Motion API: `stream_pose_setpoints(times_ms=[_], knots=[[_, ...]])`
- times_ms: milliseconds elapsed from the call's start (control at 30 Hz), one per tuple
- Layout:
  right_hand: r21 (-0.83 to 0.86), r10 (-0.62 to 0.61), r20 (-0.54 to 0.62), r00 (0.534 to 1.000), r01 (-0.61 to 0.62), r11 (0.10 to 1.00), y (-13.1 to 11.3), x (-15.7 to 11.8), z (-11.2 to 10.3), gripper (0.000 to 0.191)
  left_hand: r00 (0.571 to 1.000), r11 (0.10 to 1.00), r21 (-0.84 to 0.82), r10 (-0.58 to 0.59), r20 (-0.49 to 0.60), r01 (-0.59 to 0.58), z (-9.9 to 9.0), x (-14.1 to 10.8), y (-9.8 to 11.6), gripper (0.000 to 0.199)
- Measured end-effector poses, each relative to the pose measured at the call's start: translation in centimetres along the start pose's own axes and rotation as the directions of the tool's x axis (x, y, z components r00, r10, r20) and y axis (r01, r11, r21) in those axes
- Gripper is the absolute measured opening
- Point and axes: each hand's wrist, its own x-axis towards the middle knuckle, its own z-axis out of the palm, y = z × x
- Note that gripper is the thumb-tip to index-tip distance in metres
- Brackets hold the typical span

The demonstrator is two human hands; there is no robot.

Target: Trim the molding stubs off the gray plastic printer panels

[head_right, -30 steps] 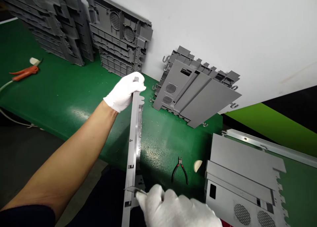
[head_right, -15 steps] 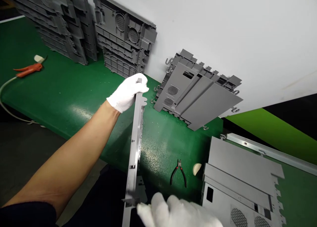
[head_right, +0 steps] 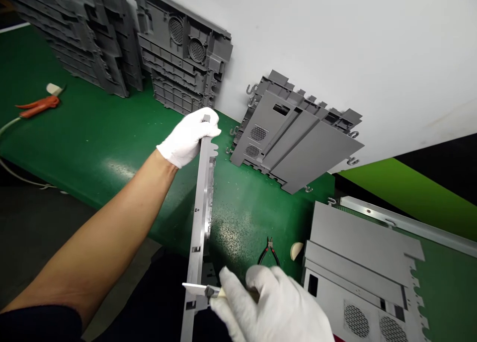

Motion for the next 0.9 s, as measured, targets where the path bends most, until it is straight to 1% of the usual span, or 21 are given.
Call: stream_pose_setpoints(times_ms=[67, 167, 233, 333, 400, 433, 467, 500, 533, 600, 667, 733, 800, 900], knots=[[0.004, -0.031, -0.005, 1.000, 0.031, 1.000, 0.1, 0.4, -0.4, 0.046, 1.000, 1.000, 0.008, -0.006, -0.005, 0.006, 0.0, 0.0, 0.0, 0.016], [0.098, 0.001, 0.035, 0.999, -0.004, 0.995, 0.4, 0.8, -0.7, 0.043, 1.000, 1.000, 0.000, 0.003, -0.004, -0.003, 0.0, 0.0, -0.1, 0.017], [0.193, 0.048, 0.043, 0.998, -0.056, 0.980, 0.8, 1.2, -0.8, 0.038, 1.000, 1.000, -0.004, 0.008, -0.002, -0.008, 0.1, 0.0, 0.0, 0.018], [0.309, 0.177, -0.013, 0.984, -0.164, 0.937, 2.0, 2.6, -1.4, 0.032, 1.000, 1.000, -0.014, 0.025, -0.009, -0.025, 0.0, 0.0, -0.1, 0.023], [0.348, 0.284, -0.020, 0.959, -0.260, 0.901, 3.2, 4.6, -1.9, 0.030, 1.000, 0.998, -0.063, -0.005, -0.011, 0.005, 0.0, 0.1, -0.1, 0.034], [0.359, 0.322, 0.003, 0.947, -0.301, 0.883, 3.9, 6.0, -2.0, 0.030, 0.999, 0.994, -0.098, -0.041, -0.006, 0.040, 0.0, 0.2, -0.2, 0.039], [0.370, 0.327, 0.036, 0.944, -0.316, 0.874, 4.7, 7.6, -2.1, 0.032, 0.996, 0.987, -0.133, -0.087, 0.005, 0.087, -0.1, 0.3, -0.2, 0.043], [0.384, 0.304, 0.078, 0.950, -0.310, 0.870, 5.4, 9.3, -1.9, 0.035, 0.991, 0.977, -0.166, -0.134, 0.019, 0.135, -0.1, 0.4, -0.2, 0.045], [0.402, 0.246, 0.123, 0.961, -0.275, 0.873, 6.1, 11.2, -1.7, 0.039, 0.984, 0.966, -0.188, -0.172, 0.035, 0.175, -0.2, 0.4, -0.2, 0.046], [0.425, 0.128, 0.190, 0.973, -0.199, 0.883, 7.3, 14.9, -0.8, 0.044, 0.978, 0.957, -0.201, -0.204, 0.053, 0.210, -0.3, 0.4, -0.1, 0.048], [0.395, 0.106, 0.223, 0.969, -0.189, 0.899, 7.9, 18.0, 0.3, 0.049, 0.983, 0.966, -0.179, -0.181, 0.042, 0.185, -0.5, 0.4, 0.1, 0.051], [0.323, 0.126, 0.248, 0.960, -0.205, 0.924, 7.9, 20.3, 1.1, 0.054, 0.989, 0.977, -0.156, -0.147, 0.023, 0.149, -0.6, 0.3, 0.2, 0.051], [0.218, 0.140, 0.267, 0.953, -0.202, 0.955, 7.6, 21.5, 1.3, 0.057, 0.990, 0.977, -0.162, -0.138, 0.019, 0.139, -0.7, 0.3, 0.3, 0.050], [0.023, 0.162, 0.275, 0.948, -0.175, 0.984, 7.0, 21.8, 0.9, 0.061, 0.989, 0.967, -0.207, -0.147, 0.031, 0.150, -0.7, 0.1, 0.5, 0.048]])
